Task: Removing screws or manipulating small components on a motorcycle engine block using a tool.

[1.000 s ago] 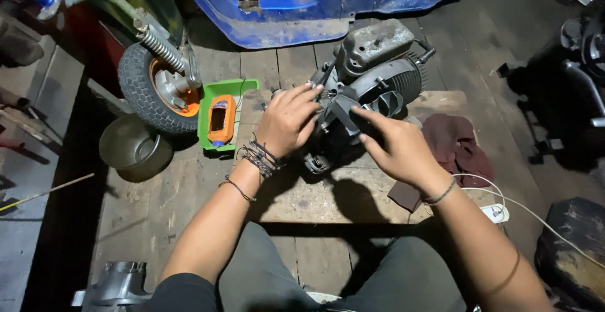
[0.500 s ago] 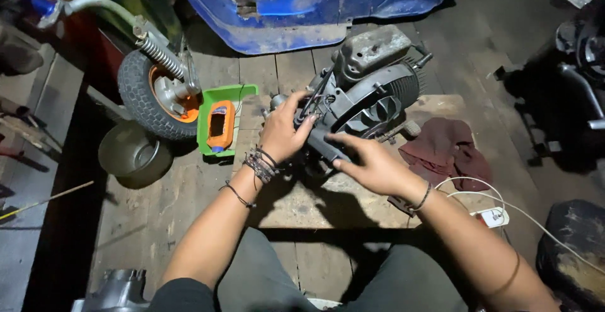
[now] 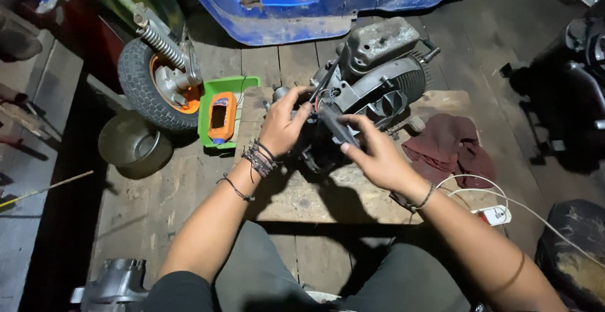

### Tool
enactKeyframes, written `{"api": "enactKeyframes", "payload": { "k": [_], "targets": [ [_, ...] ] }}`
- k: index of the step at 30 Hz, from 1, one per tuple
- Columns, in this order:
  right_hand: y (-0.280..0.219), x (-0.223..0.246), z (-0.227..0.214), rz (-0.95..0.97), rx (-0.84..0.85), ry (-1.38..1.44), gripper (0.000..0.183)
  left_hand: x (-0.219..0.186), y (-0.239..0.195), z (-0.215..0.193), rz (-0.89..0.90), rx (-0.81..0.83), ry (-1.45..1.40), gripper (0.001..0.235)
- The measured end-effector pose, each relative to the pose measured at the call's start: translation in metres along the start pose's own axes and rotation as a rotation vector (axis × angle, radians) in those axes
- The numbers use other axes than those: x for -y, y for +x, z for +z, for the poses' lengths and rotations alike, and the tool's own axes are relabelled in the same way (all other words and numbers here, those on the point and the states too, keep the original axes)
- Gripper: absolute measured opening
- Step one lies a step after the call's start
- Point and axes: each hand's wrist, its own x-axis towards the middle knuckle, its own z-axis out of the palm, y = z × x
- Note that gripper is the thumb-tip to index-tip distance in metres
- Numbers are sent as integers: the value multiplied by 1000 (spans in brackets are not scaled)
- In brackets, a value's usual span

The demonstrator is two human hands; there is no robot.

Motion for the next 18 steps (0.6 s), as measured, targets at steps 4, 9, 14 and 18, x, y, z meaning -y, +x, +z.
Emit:
{"api": "enactKeyframes", "payload": {
  "k": [4, 9, 14, 18],
  "targets": [
    [3, -14, 11, 134, 126, 124, 48, 7, -2, 0, 17, 8, 20, 28],
    [1, -17, 9, 13, -23, 57, 55, 13, -4, 2, 109, 28, 198, 23],
    [-1, -1, 14, -18, 40, -31, 54, 6, -2, -1, 121, 50, 216, 24],
    [-2, -5, 13, -56, -68, -22, 55, 6, -3, -2, 160, 38, 278, 24]
  ]
}}
